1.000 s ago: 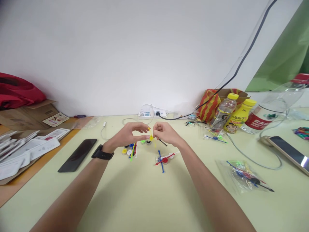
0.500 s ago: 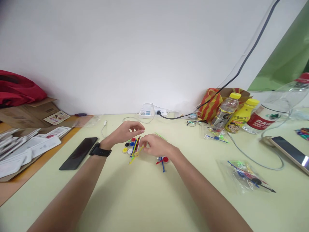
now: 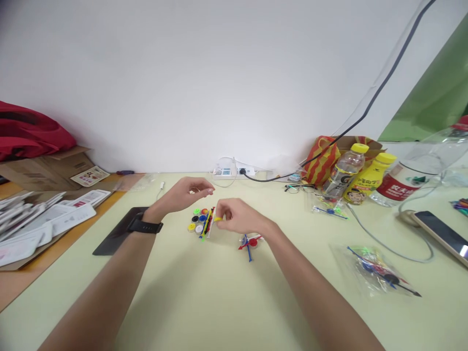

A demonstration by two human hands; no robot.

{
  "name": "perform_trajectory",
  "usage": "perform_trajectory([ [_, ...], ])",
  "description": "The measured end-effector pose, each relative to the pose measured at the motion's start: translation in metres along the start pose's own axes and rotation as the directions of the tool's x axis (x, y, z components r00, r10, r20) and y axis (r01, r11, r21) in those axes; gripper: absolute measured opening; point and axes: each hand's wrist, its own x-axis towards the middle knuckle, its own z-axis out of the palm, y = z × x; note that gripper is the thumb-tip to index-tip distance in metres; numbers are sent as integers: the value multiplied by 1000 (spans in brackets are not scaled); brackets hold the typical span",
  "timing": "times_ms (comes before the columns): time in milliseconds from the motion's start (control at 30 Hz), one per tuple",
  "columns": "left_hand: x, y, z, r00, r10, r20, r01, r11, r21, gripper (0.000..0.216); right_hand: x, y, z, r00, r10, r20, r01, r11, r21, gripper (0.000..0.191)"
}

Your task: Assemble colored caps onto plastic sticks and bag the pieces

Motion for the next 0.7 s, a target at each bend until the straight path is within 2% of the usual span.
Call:
perform_trajectory([
  [100, -1, 14, -2, 995, 2, -96, -12, 994, -106, 34, 3, 1, -11, 971, 79, -226, -24, 971, 238, 24],
  [133, -1, 19, -1, 995, 10, -97, -23, 991, -131, 34, 4, 2, -12, 953, 110, -282, -23, 955, 297, 28],
  [200, -2, 29, 3, 998, 58, -15, -59, 984, -166, 32, 5, 3, -13, 929, 147, -340, -6, 924, 382, 33],
  [267, -2, 36, 10, 990, 118, 73, -102, 977, -188, 31, 6, 2, -12, 926, 152, -344, 21, 892, 451, 33],
  [300, -1, 38, 14, 988, 135, 81, -118, 975, -187, 29, 6, 2, -11, 928, 151, -341, 36, 874, 485, 31],
  [467, 3, 37, 32, 991, 130, -32, -134, 973, -190, 22, 5, 3, -10, 920, 199, -339, 54, 791, 610, 23],
  [567, 4, 35, 37, 991, 133, -34, -137, 965, -223, 21, 5, 6, -13, 930, 220, -294, 9, 786, 618, 23],
  [700, 3, 34, 39, 992, 120, 28, -110, 963, -245, 19, 4, 9, -14, 946, 229, -231, -52, 808, 588, 20],
])
